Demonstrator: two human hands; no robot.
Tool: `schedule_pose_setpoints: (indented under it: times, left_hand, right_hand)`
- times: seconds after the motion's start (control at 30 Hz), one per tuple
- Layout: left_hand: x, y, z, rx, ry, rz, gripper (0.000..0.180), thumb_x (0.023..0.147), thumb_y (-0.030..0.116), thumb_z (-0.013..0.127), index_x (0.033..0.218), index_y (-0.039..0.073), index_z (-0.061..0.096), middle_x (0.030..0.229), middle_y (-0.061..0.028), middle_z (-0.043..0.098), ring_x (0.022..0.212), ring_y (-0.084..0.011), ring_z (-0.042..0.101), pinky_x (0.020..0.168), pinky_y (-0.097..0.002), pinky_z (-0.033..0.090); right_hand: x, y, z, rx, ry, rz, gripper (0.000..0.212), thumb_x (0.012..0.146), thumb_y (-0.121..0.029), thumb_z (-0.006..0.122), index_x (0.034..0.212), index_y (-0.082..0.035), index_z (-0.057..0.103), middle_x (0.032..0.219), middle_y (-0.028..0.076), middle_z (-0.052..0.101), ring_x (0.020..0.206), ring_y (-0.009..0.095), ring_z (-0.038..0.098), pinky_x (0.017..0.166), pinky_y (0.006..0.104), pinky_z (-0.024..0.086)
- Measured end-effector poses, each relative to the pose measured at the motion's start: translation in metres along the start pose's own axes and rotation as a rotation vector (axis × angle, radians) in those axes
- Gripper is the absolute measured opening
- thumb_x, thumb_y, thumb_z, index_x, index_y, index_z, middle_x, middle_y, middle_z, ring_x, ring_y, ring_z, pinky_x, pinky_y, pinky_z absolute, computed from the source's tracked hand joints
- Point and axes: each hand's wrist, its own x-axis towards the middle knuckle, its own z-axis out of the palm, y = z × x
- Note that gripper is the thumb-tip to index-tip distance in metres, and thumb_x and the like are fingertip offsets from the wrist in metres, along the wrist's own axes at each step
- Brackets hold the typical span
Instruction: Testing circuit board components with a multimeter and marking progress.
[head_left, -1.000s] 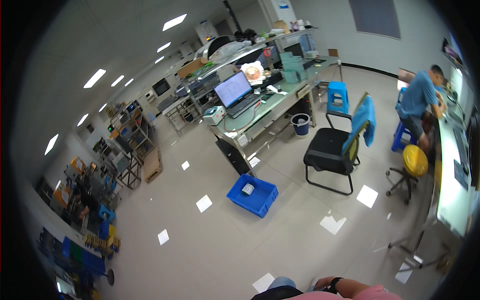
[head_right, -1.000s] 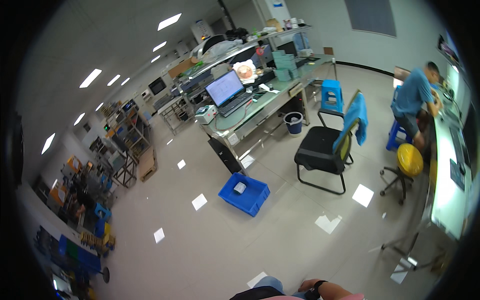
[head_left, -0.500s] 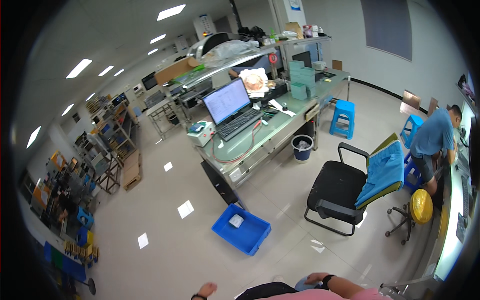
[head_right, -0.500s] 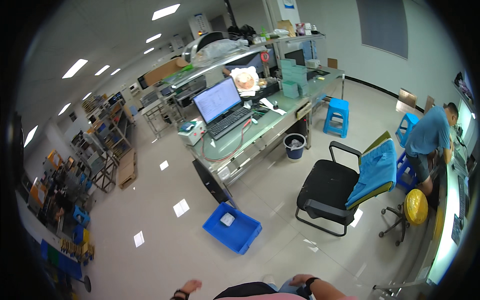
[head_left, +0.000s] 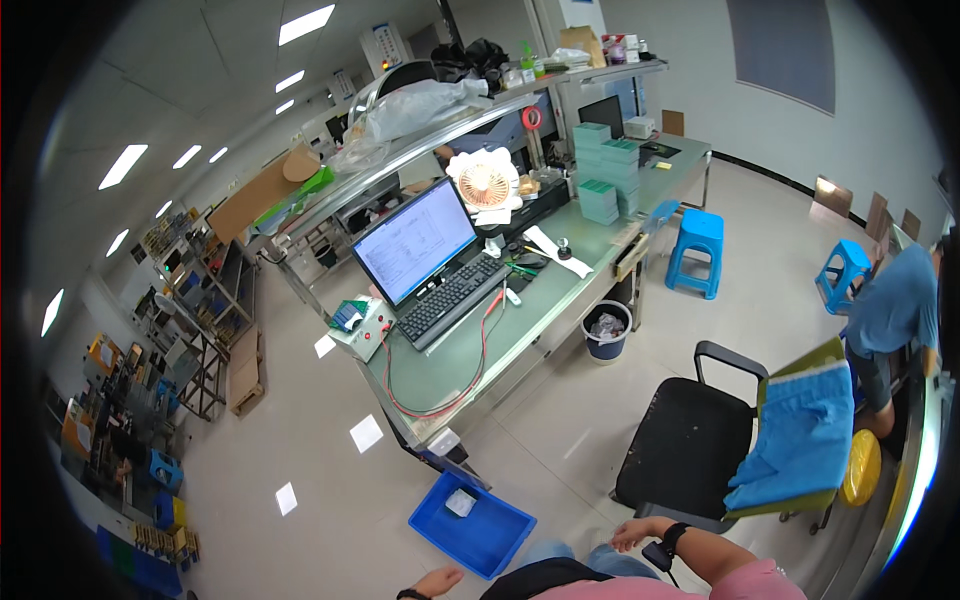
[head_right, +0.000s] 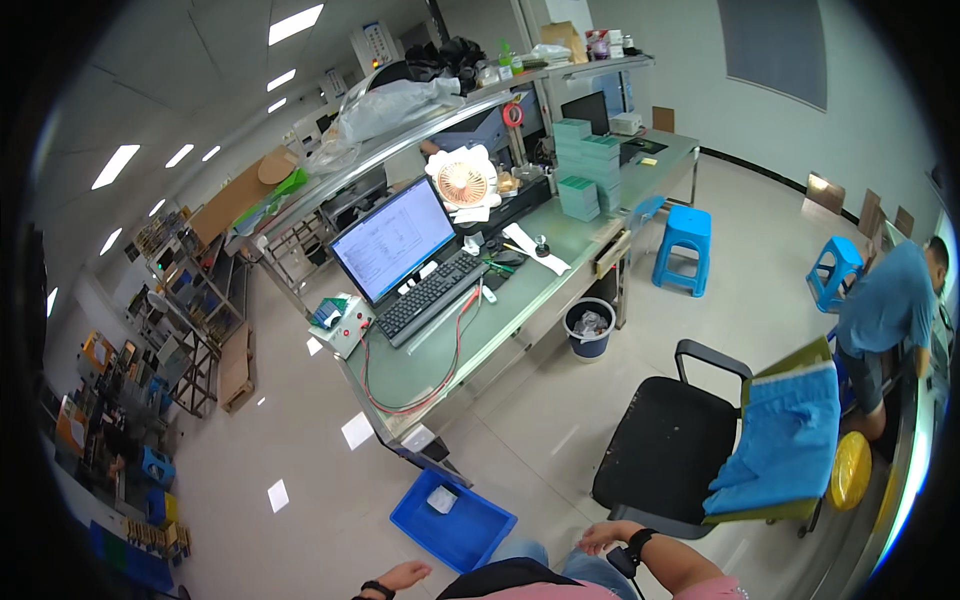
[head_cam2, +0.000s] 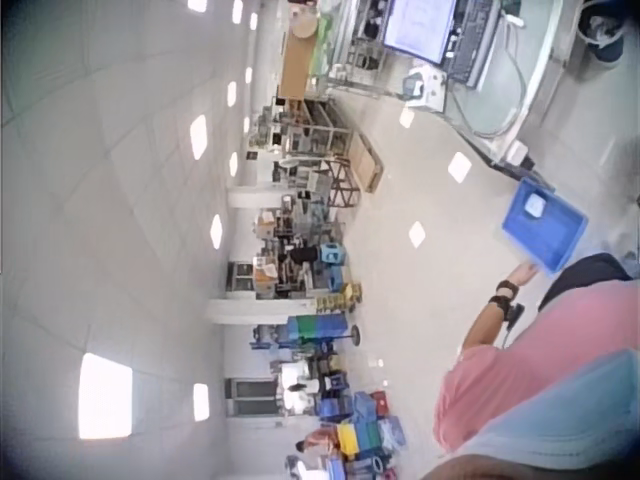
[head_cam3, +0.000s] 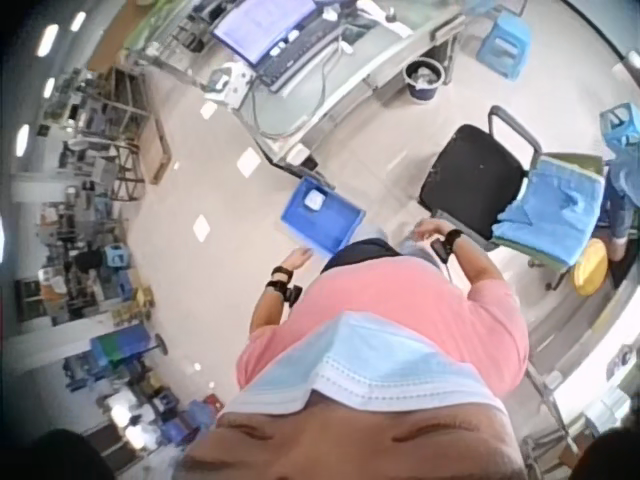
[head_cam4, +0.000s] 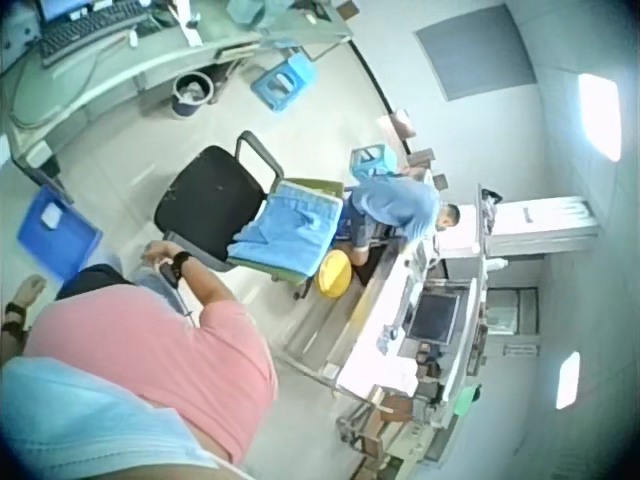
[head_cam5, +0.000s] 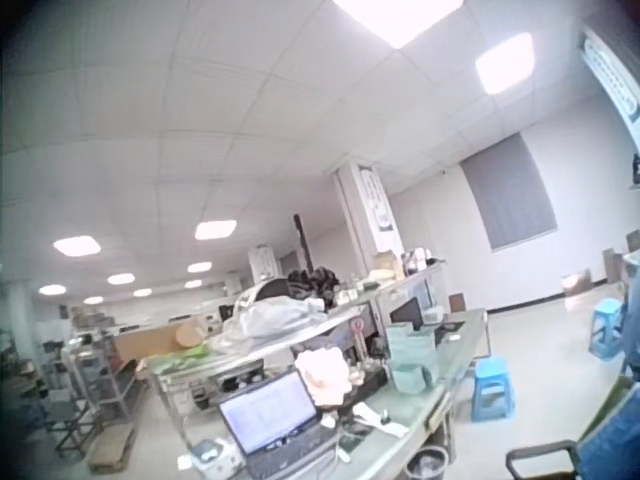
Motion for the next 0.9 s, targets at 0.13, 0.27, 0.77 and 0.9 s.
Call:
schedule_pose_setpoints:
  times: [0.13, 0.27, 0.77, 0.9]
  left_hand:
    - [-0.011, -0.052, 0.002, -0.13, 0.016, -0.177, 0.04, 0.091, 0.033, 0.054, 0.11, -0.001, 0.063, 0.099, -0.0146, 0.067, 0.086, -0.0243, 0.064, 0.076, -0.0391, 0.051]
    - [0.029, -0.068, -0.047, -0.173, -0.032, -0.235, 0.045, 0.092, 0.035, 0.054, 0.114, -0.004, 0.061, 0.101, -0.0166, 0.067, 0.084, -0.0237, 0.064, 0.079, -0.0399, 0.052]
    - [0.33, 0.224, -0.397, -0.066, 0.206, 0.237, 0.03, 0.092, 0.028, 0.049, 0.106, 0.005, 0.064, 0.099, -0.0163, 0.065, 0.094, -0.0336, 0.061, 0.082, -0.0397, 0.049]
    - [0.369, 0.241, -0.401, -0.053, 0.201, 0.24, 0.032, 0.093, 0.029, 0.047, 0.105, 0.006, 0.064, 0.1, -0.0176, 0.065, 0.096, -0.0351, 0.061, 0.083, -0.0418, 0.048]
  right_hand:
    - [0.012, -0.08, -0.088, -0.269, 0.076, -0.302, 0.048, 0.089, -0.05, 0.057, 0.1, -0.005, 0.065, 0.085, 0.003, 0.067, 0.079, 0.015, 0.06, 0.074, 0.0301, 0.048]
    - [0.03, -0.164, -0.174, -0.363, 0.379, -0.43, 0.042, 0.09, -0.045, 0.054, 0.1, -0.005, 0.065, 0.086, 0.01, 0.068, 0.08, 0.024, 0.063, 0.076, 0.0364, 0.049]
    - [0.054, -0.419, -0.428, -0.405, 0.881, -0.631, 0.022, 0.086, -0.023, 0.06, 0.1, -0.006, 0.061, 0.099, 0.016, 0.065, 0.091, 0.031, 0.063, 0.078, 0.0393, 0.049]
    - [0.077, -0.479, -0.497, -0.652, 1.118, -0.729, 0.032, 0.083, -0.017, 0.063, 0.113, -0.008, 0.058, 0.113, 0.012, 0.06, 0.106, 0.029, 0.057, 0.09, 0.038, 0.046]
